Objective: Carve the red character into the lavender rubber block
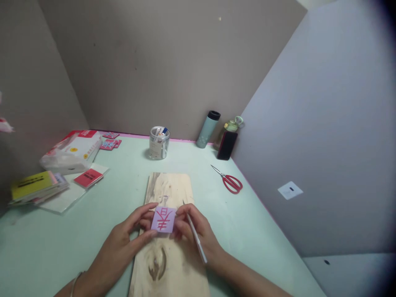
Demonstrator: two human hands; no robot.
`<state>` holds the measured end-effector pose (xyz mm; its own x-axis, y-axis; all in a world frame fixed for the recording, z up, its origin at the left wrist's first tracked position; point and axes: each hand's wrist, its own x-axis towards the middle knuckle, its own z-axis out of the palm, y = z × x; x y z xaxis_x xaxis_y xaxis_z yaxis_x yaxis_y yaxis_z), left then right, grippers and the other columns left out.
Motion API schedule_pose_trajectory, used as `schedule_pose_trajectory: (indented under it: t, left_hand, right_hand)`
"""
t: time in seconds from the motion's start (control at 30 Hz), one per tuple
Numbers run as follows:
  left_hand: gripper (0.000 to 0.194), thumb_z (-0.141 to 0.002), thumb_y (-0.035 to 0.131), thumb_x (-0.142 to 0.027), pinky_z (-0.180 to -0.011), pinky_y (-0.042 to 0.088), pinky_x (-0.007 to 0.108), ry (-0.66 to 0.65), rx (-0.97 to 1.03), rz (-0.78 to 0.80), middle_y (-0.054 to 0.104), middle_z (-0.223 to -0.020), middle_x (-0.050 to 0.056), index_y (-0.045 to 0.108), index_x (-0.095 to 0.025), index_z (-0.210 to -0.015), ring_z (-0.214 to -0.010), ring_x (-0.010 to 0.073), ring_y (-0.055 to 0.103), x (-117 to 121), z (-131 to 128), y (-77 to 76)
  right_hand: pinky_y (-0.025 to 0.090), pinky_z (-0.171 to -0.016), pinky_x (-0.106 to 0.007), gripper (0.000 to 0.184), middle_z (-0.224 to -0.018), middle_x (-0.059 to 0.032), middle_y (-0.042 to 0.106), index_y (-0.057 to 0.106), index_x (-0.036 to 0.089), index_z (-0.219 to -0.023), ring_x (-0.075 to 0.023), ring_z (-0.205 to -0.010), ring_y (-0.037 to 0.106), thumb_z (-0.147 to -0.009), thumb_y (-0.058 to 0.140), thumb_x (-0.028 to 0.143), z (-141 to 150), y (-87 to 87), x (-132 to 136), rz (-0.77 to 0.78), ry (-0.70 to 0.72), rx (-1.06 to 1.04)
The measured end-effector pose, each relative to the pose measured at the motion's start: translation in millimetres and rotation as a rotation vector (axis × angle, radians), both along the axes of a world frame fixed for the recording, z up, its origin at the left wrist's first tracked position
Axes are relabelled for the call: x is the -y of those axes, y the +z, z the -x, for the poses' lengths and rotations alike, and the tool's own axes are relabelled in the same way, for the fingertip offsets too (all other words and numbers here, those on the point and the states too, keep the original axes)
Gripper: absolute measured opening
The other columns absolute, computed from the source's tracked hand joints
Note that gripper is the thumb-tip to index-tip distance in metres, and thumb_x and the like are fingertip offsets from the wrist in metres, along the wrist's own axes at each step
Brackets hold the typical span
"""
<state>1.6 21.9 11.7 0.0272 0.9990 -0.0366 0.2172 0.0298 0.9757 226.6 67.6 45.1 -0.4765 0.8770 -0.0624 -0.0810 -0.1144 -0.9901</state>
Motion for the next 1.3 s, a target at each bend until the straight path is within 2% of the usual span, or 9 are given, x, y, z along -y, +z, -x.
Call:
schedule_pose_trajectory:
  t: [0.13, 0.27, 0.37, 0.47, 0.53, 0.73, 0.97, 1.17, 1.3]
  left_hand:
    - [0.046, -0.091, 0.068, -0.05, -0.093, 0.061, 0.042, -0.02, -0.199, -0.095, 0.076, -0.11, 0.003, 0.066, -0.035, -0.134, -0.103, 0.0247, 0.073, -1.2, 6.2, 2.6]
    - [0.043, -0.092, 0.065, -0.049, -0.094, 0.061, 0.044, -0.049, -0.304, -0.158, 0.074, -0.115, 0.004, 0.067, -0.037, -0.133, -0.107, 0.026, 0.072, -4.1, 9.7, 1.4]
    - [0.043, -0.094, 0.064, -0.048, -0.096, 0.061, 0.043, -0.068, -0.329, -0.162, 0.073, -0.119, 0.003, 0.064, -0.04, -0.136, -0.111, 0.0261, 0.071, -6.1, 11.3, -1.1]
    - [0.045, -0.093, 0.066, -0.047, -0.098, 0.059, 0.044, -0.083, -0.341, -0.17, 0.072, -0.121, 0.002, 0.062, -0.04, -0.138, -0.115, 0.0268, 0.07, -6.2, 12.6, -3.8]
    - [0.046, -0.093, 0.065, -0.046, -0.099, 0.059, 0.044, -0.088, -0.349, -0.177, 0.072, -0.123, 0.002, 0.06, -0.041, -0.139, -0.116, 0.0267, 0.069, -5.8, 13.0, -5.0]
    - [0.043, -0.095, 0.065, -0.047, -0.109, 0.053, 0.048, -0.1, -0.398, -0.239, 0.066, -0.134, 0.003, 0.058, -0.039, -0.137, -0.128, 0.0277, 0.062, -5.8, 13.6, -9.1]
    - [0.056, -0.095, 0.067, -0.046, -0.119, 0.045, 0.053, -0.066, -0.506, -0.334, 0.052, -0.157, 0.005, 0.049, -0.037, -0.148, -0.148, 0.0309, 0.046, -4.0, 13.3, -22.3]
    - [0.046, -0.098, 0.063, -0.045, -0.12, 0.044, 0.052, -0.084, -0.555, -0.379, 0.058, -0.152, 0.003, 0.055, -0.037, -0.142, -0.153, 0.0299, 0.041, -4.4, 11.2, -25.0]
    - [0.044, -0.097, 0.064, -0.044, -0.119, 0.044, 0.054, -0.086, -0.56, -0.374, 0.059, -0.149, 0.004, 0.056, -0.035, -0.14, -0.152, 0.0311, 0.041, -5.1, 10.4, -22.4]
  right_hand:
    - [0.052, -0.074, -0.033, 0.049, -0.084, -0.0048, 0.069, 0.062, 0.019, -0.124, -0.0189, -0.076, 0.065, -0.104, 0.053, 0.063, -12.5, 1.1, -2.9, -0.145, 0.023, 0.108]
    - [0.046, -0.068, -0.031, 0.051, -0.081, -0.0036, 0.06, 0.078, 0.019, -0.104, -0.017, -0.071, 0.055, -0.104, 0.051, 0.062, -17.9, 0.5, -9.6, -0.264, -0.027, 0.174]
    - [0.041, -0.062, -0.028, 0.044, -0.072, -0.0008, 0.056, 0.077, 0.018, -0.086, -0.0151, -0.064, 0.049, -0.096, 0.065, 0.059, -13.6, 0.3, -10.4, -0.173, -0.015, 0.131]
    - [0.037, -0.06, -0.026, 0.031, -0.068, 0.0024, 0.056, 0.072, 0.019, -0.087, -0.0132, -0.061, 0.047, -0.089, 0.078, 0.049, -9.2, 1.0, -7.5, -0.063, -0.011, 0.087]
    - [0.038, -0.062, -0.026, 0.027, -0.071, 0.0019, 0.059, 0.07, 0.018, -0.089, -0.0131, -0.063, 0.049, -0.089, 0.077, 0.044, -8.7, 2.2, -5.6, -0.042, 0.011, 0.074]
    - [0.043, -0.071, -0.028, 0.02, -0.082, -0.0016, 0.066, 0.072, 0.018, -0.09, -0.0157, -0.074, 0.057, -0.089, 0.075, 0.038, -10.3, 6.1, -4.2, -0.07, 0.062, 0.071]
    - [0.039, -0.063, -0.026, 0.021, -0.074, 0.0023, 0.061, 0.066, 0.019, -0.08, -0.0129, -0.067, 0.05, -0.082, 0.081, 0.034, -5.6, -0.6, -2.6, -0.039, -0.009, 0.07]
    - [0.04, -0.064, -0.028, 0.021, -0.074, 0.0004, 0.066, 0.069, 0.019, -0.079, -0.0147, -0.066, 0.053, -0.076, 0.084, 0.034, -5.4, -6.7, -5.2, -0.032, 0.0, 0.084]
    - [0.038, -0.062, -0.027, 0.02, -0.072, 0.0014, 0.062, 0.067, 0.019, -0.081, -0.0137, -0.065, 0.051, -0.085, 0.077, 0.036, -5.8, -3.9, -4.5, -0.081, -0.005, 0.113]
